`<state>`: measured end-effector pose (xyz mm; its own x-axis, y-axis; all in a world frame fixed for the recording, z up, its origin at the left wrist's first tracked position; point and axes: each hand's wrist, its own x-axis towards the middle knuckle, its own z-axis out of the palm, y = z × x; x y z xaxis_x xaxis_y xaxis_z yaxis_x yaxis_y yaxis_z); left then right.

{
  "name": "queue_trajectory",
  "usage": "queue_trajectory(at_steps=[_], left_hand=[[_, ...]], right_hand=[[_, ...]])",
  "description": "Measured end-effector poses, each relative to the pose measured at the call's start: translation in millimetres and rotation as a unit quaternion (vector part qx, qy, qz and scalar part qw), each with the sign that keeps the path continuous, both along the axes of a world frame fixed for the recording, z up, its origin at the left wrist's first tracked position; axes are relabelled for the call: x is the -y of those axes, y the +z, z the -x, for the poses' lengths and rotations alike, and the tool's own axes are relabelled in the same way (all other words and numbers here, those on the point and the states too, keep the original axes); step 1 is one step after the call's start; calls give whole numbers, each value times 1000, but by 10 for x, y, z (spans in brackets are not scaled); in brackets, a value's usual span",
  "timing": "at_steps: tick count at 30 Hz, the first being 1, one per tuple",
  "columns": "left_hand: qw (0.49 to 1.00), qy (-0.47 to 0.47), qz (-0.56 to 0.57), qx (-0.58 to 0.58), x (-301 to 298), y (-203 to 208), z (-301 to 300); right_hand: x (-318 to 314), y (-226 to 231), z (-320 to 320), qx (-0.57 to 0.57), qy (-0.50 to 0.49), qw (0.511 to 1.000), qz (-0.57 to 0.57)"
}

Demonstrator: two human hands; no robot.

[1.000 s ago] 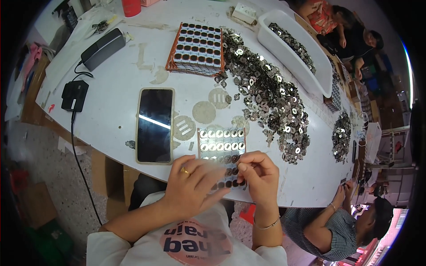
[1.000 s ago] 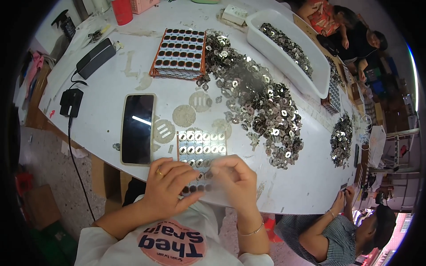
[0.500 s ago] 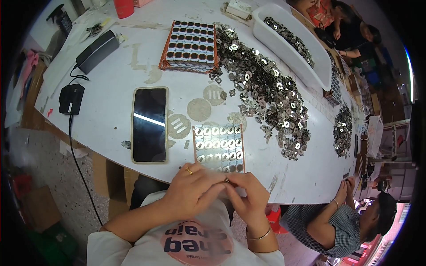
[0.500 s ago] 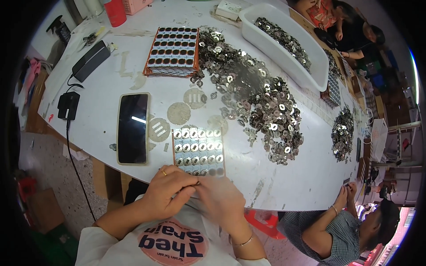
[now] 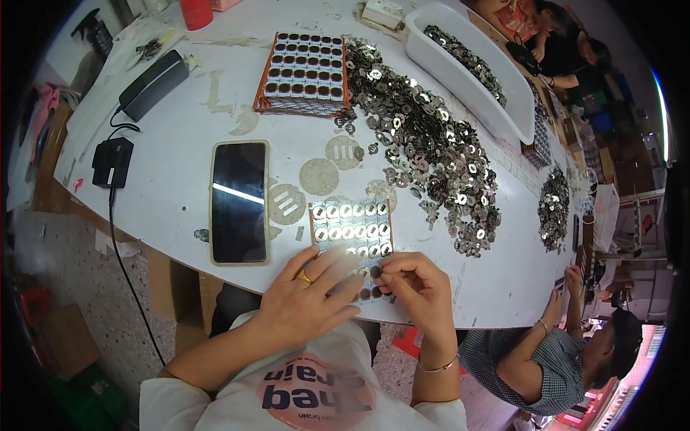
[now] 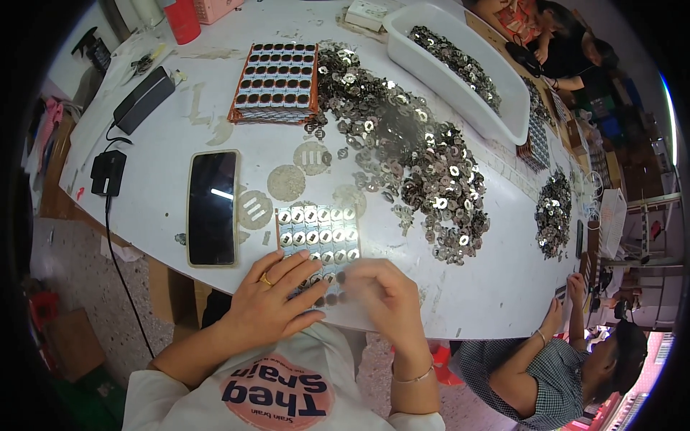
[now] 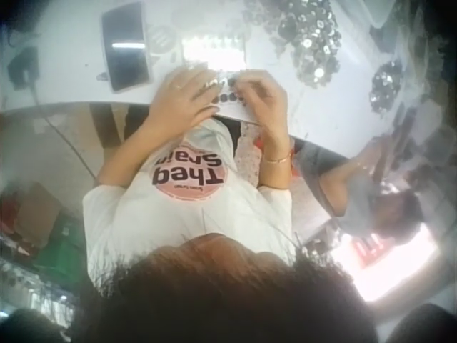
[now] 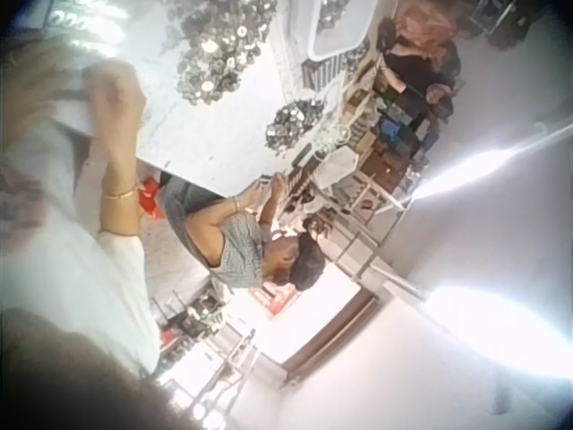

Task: The person places metal washers into a grid tray by hand.

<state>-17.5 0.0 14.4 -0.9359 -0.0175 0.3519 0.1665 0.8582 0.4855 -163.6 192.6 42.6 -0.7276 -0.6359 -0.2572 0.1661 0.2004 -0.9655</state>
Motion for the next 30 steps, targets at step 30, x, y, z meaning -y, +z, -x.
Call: queue_trajectory(at_steps=[30], left_hand=[[1000, 19, 17, -4, -37, -24, 7]], right_hand=[[51, 3, 403, -462, 34, 864, -199]])
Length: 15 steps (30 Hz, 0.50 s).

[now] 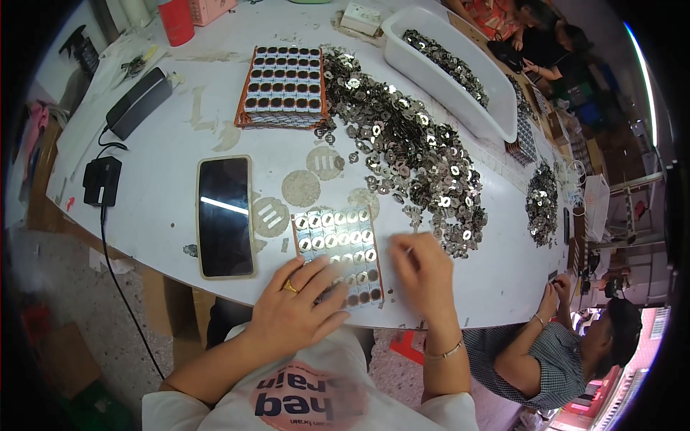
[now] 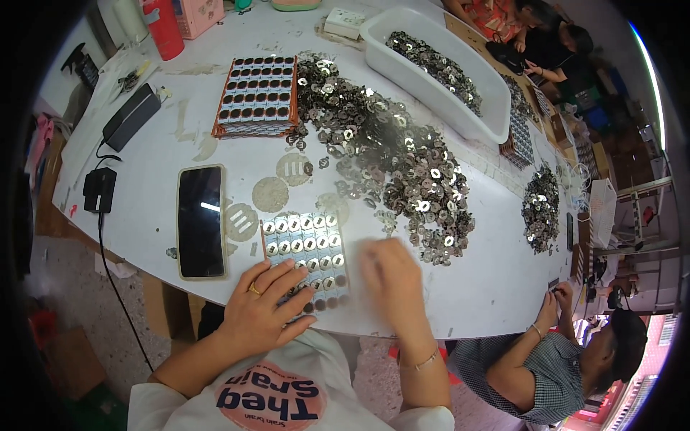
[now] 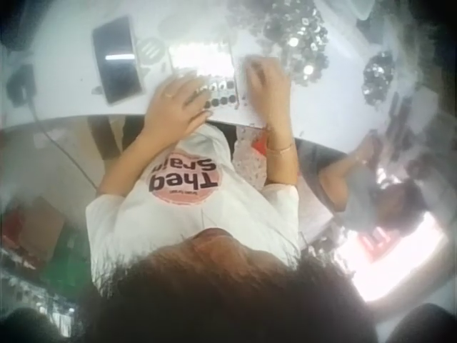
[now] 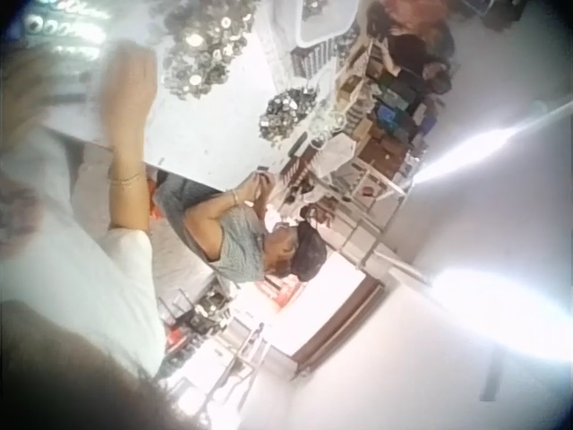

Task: The person places metal washers into a grid tray by hand.

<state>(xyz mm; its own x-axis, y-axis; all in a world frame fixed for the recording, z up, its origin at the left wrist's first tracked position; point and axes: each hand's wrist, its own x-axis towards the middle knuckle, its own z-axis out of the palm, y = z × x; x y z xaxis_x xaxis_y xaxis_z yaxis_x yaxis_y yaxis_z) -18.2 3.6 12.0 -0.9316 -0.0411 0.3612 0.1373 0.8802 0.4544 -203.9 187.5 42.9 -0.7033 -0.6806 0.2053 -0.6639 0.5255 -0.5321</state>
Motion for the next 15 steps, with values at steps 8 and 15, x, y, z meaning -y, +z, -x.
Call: queue_trajectory(at_steps=[8, 15], left_hand=[[1000, 6, 4, -3, -8, -37, -14], [1000, 6, 6, -4, -14, -23, 0]], right_hand=[[122, 3, 340, -119, 17, 991, -54], [-108, -143, 394, 168, -73, 962, 203]])
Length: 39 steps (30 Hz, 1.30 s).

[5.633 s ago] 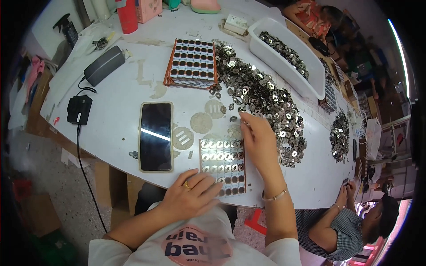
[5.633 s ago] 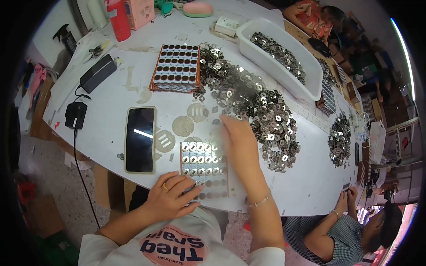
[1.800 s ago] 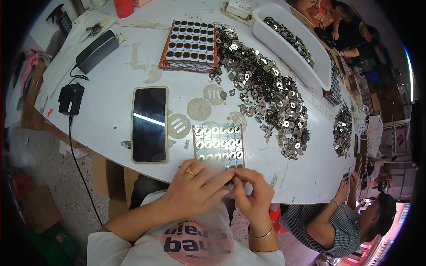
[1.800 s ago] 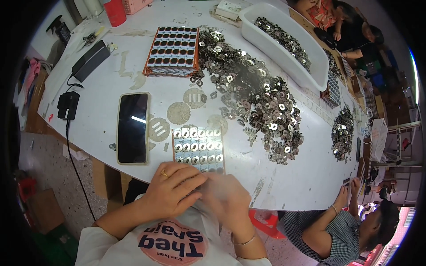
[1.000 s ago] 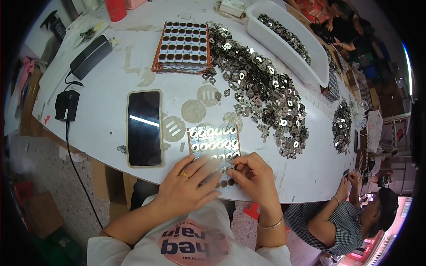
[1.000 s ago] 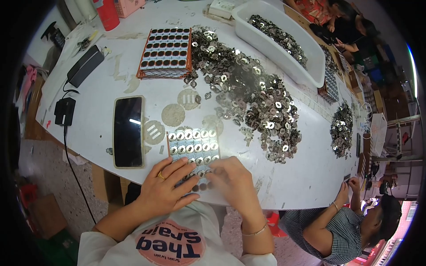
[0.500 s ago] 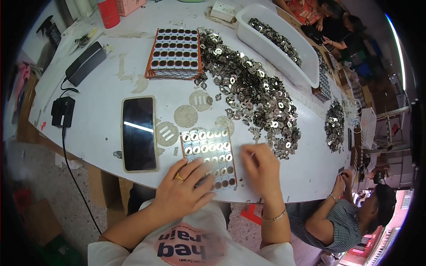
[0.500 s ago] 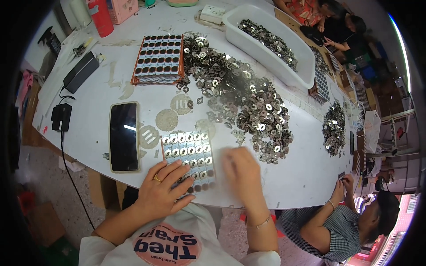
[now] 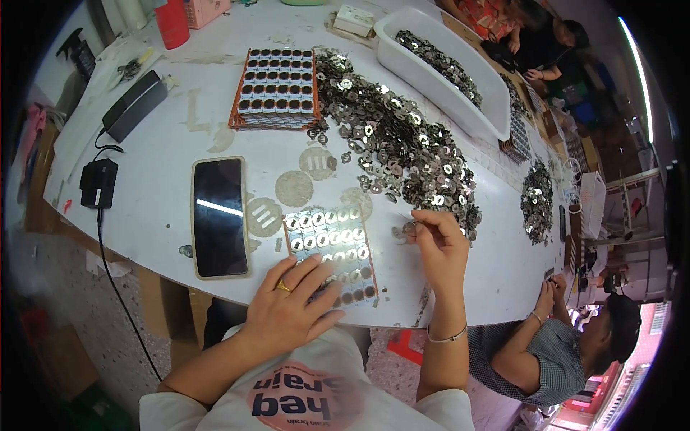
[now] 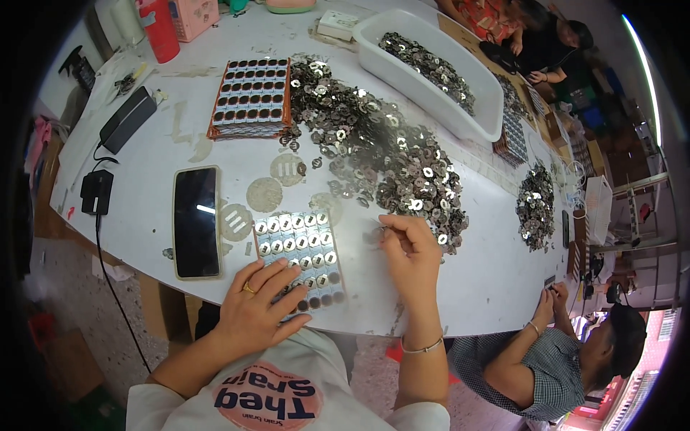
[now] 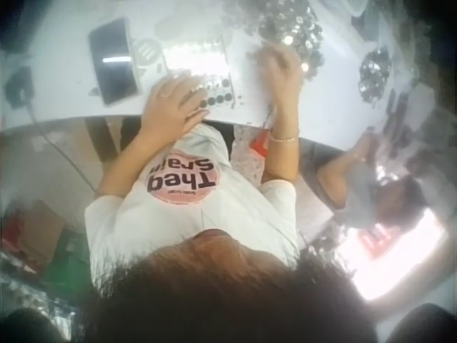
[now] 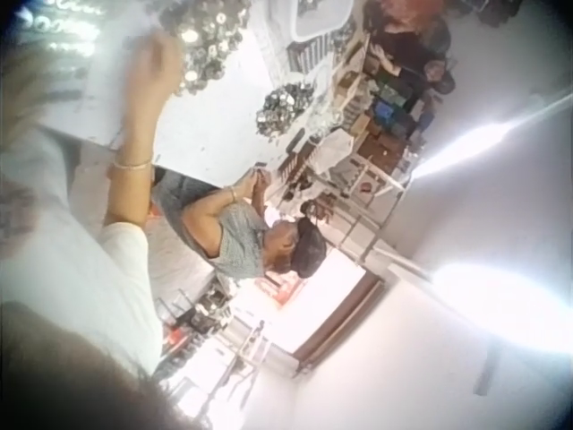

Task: The person places metal washers into a grid tray by hand.

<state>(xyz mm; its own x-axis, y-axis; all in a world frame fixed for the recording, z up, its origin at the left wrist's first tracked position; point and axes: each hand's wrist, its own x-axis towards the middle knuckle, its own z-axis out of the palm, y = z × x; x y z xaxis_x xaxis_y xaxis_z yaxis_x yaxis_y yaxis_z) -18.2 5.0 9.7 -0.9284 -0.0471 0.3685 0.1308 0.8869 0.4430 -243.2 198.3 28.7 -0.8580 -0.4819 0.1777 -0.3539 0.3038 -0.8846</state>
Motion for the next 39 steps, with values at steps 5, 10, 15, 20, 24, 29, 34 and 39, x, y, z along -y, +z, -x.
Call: queue_trajectory(at_steps=[5, 10, 15, 20, 24, 29, 34, 39], left_hand=[[1000, 5, 2, 7, 6, 13, 3], [1000, 4, 13, 15, 3, 58, 21], [1000, 0, 10, 24, 2, 31, 5], [996, 22, -81, -19, -1, 116, 84], [986, 1, -132, -101, 26, 87, 174], [968, -28, -233, -90, -12, 62, 205], [918, -124, -376, 18, -42, 49, 142], [994, -91, -37, -57, 177, 21, 179]], right_hand=[[-5, -7, -93, 269, -7, 953, 136], [-15, -64, -230, 223, -34, 972, 61], [-19, 24, -353, 257, -4, 958, 127], [-20, 42, -587, 373, 32, 913, 163], [69, 86, -818, 338, 79, 925, 152], [84, 70, -916, 109, 108, 986, 66], [148, 221, -961, 265, -11, 959, 101], [-17, 178, -674, 211, 55, 975, -36]])
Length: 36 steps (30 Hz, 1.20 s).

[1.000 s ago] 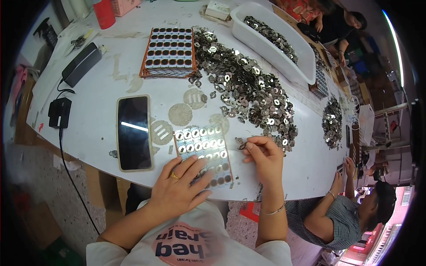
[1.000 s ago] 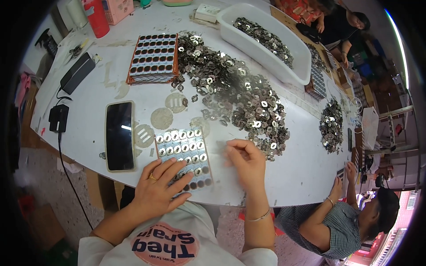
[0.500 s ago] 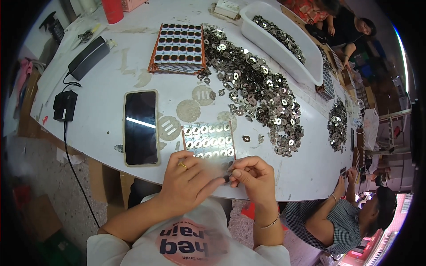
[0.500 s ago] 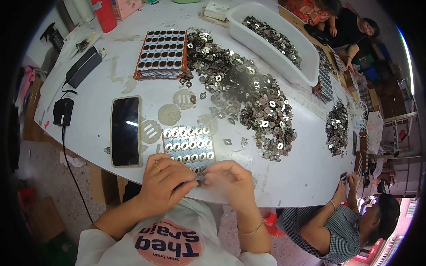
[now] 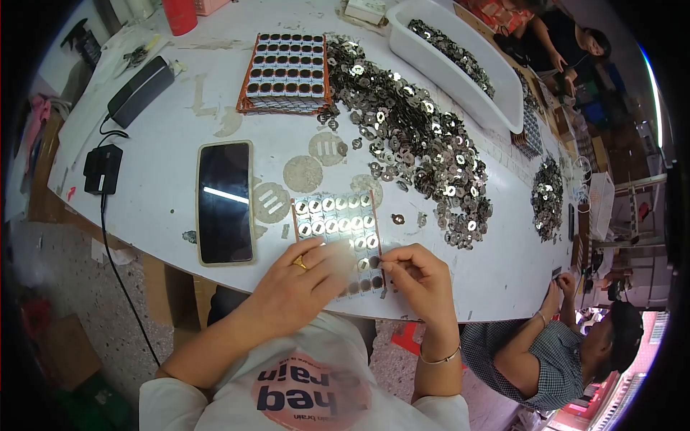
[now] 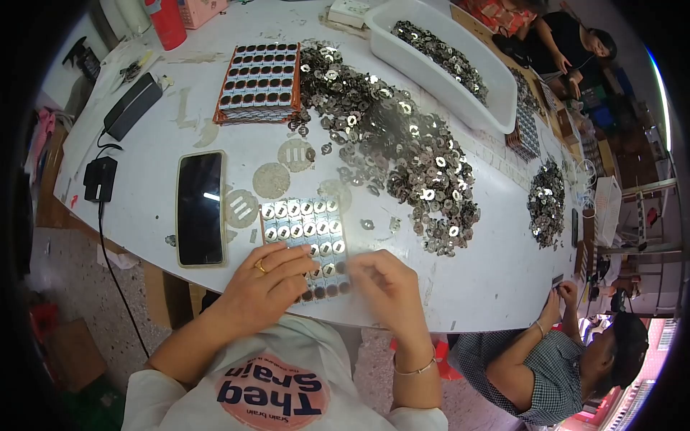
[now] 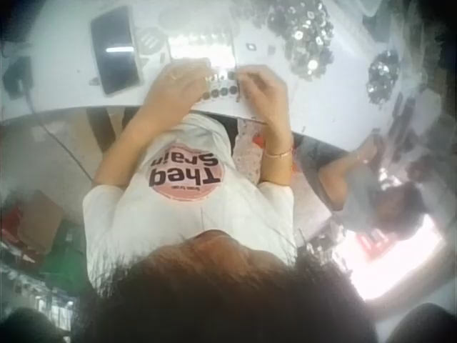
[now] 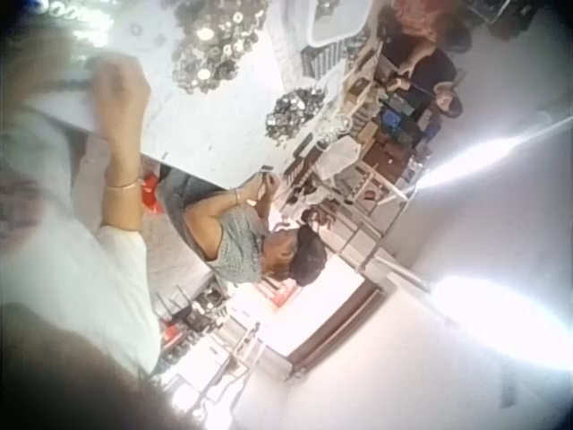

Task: The person places metal washers into a grid tray by hand.

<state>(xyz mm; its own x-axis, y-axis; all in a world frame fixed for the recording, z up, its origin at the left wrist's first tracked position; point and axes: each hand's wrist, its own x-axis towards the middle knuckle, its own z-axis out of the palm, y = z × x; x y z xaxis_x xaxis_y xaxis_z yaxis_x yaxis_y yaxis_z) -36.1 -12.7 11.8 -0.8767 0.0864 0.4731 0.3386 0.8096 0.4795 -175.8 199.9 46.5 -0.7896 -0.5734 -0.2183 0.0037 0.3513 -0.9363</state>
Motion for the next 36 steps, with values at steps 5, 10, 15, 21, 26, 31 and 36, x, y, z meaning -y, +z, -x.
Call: queue_trajectory(at_steps=[5, 10, 15, 21, 26, 31, 36], left_hand=[[998, 32, 13, 51, -46, 15, -8], [997, 45, 17, 54, -88, -2, -6], [997, 37, 34, 61, -98, -15, -20], [996, 40, 34, 71, -113, -4, -41], [997, 51, 19, 52, -121, -23, -15], [996, 81, 19, 23, -140, -36, 14], [994, 111, -20, 12, 7, -52, 87]], right_hand=[[87, 23, 26, -127, 96, 985, -72], [176, 59, -2, -90, 52, 991, -79], [95, 23, -7, -137, 64, 984, -99], [78, 43, 109, -260, 146, 948, -108], [222, 75, 288, -350, 29, 930, -105], [188, -77, 378, -418, 97, 894, -131], [163, 11, -93, 158, 64, 977, 124]])
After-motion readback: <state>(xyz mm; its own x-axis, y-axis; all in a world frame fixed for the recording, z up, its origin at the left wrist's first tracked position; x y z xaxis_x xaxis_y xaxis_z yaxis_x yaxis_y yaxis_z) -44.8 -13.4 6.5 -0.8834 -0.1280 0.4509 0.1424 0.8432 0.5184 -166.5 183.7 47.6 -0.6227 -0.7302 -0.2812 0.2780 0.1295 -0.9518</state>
